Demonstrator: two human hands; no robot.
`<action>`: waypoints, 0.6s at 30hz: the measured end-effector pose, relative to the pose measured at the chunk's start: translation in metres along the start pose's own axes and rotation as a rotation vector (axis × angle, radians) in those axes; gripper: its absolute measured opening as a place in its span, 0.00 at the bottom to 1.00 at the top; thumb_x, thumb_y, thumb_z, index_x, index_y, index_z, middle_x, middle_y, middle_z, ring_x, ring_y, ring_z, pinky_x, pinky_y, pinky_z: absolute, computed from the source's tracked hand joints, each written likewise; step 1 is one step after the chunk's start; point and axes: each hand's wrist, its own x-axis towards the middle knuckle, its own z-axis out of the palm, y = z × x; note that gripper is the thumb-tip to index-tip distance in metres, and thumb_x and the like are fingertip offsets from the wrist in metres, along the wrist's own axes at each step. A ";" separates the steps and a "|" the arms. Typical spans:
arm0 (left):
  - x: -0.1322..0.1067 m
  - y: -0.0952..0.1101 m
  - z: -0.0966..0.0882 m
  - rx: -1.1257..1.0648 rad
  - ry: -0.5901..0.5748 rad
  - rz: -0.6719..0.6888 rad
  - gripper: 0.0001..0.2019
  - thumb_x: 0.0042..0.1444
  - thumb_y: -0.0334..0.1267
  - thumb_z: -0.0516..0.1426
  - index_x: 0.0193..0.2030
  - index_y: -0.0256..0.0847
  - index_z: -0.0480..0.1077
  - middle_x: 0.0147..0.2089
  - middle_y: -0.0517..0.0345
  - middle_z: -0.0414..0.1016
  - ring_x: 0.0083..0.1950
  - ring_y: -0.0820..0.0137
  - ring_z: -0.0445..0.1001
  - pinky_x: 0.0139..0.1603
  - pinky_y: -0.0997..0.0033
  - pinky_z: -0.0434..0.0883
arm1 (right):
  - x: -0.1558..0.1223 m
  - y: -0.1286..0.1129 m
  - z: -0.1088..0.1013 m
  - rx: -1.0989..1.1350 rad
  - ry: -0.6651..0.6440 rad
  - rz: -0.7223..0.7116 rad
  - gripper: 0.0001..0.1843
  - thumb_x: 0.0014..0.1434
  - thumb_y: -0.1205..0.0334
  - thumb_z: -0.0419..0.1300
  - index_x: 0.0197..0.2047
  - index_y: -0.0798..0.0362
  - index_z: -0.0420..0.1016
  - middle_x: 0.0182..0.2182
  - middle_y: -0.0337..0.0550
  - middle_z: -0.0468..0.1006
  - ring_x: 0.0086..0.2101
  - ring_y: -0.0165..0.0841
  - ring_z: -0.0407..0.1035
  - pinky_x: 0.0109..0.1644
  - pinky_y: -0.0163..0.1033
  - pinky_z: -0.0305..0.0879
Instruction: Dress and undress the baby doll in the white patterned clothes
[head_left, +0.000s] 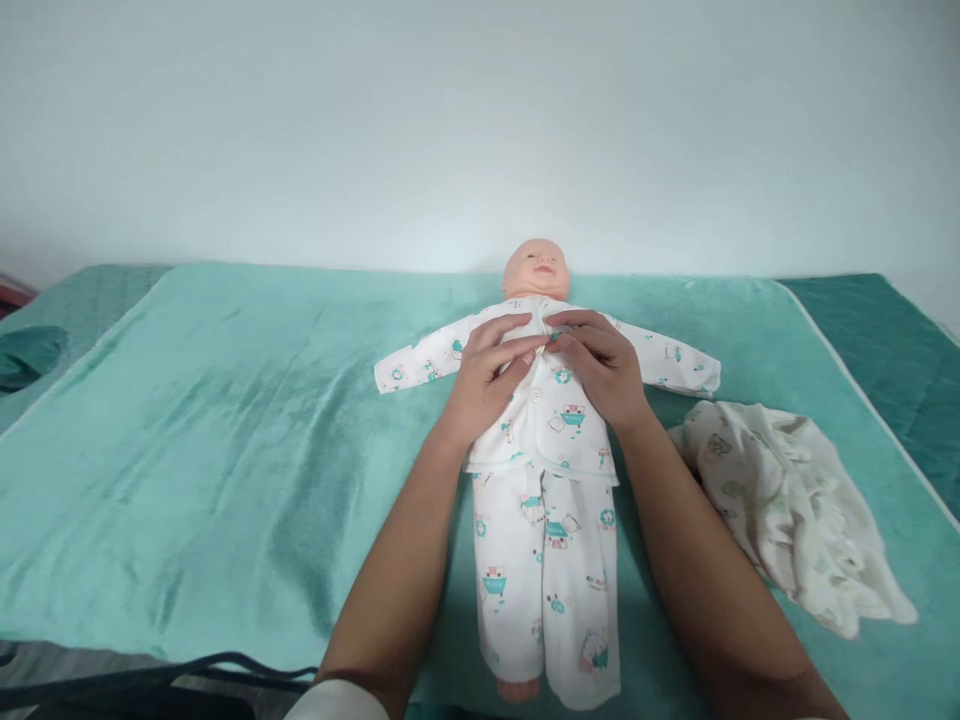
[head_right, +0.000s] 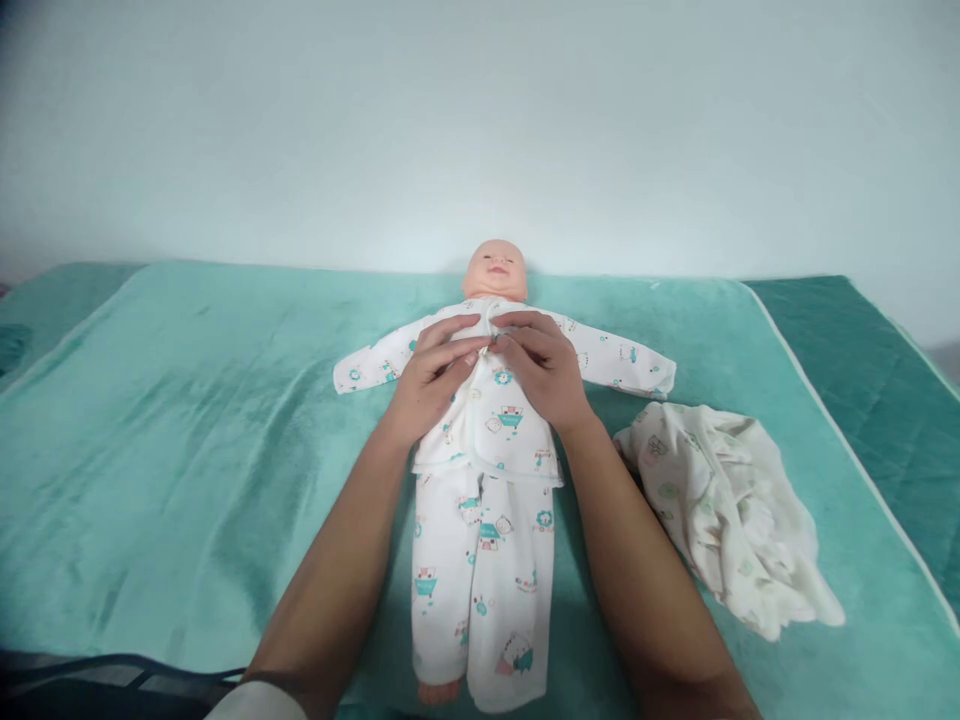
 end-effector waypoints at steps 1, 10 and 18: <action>0.000 0.000 0.000 0.004 -0.002 0.003 0.14 0.70 0.42 0.54 0.56 0.57 0.78 0.68 0.60 0.71 0.71 0.66 0.65 0.75 0.53 0.62 | 0.000 0.001 0.000 0.008 0.001 -0.010 0.11 0.68 0.51 0.60 0.40 0.44 0.83 0.50 0.43 0.80 0.52 0.40 0.74 0.62 0.52 0.69; 0.000 -0.002 -0.001 0.052 -0.026 0.034 0.14 0.70 0.41 0.53 0.56 0.56 0.77 0.70 0.60 0.69 0.73 0.65 0.63 0.75 0.52 0.60 | 0.001 0.000 -0.003 -0.100 -0.112 -0.038 0.17 0.71 0.45 0.54 0.51 0.41 0.80 0.62 0.44 0.73 0.65 0.42 0.63 0.72 0.57 0.59; -0.001 0.001 0.000 0.014 0.011 0.005 0.12 0.68 0.40 0.55 0.55 0.52 0.76 0.70 0.57 0.68 0.73 0.64 0.64 0.76 0.53 0.60 | 0.001 0.001 -0.001 -0.046 -0.078 -0.024 0.14 0.71 0.48 0.55 0.44 0.44 0.80 0.58 0.44 0.76 0.61 0.41 0.67 0.69 0.55 0.62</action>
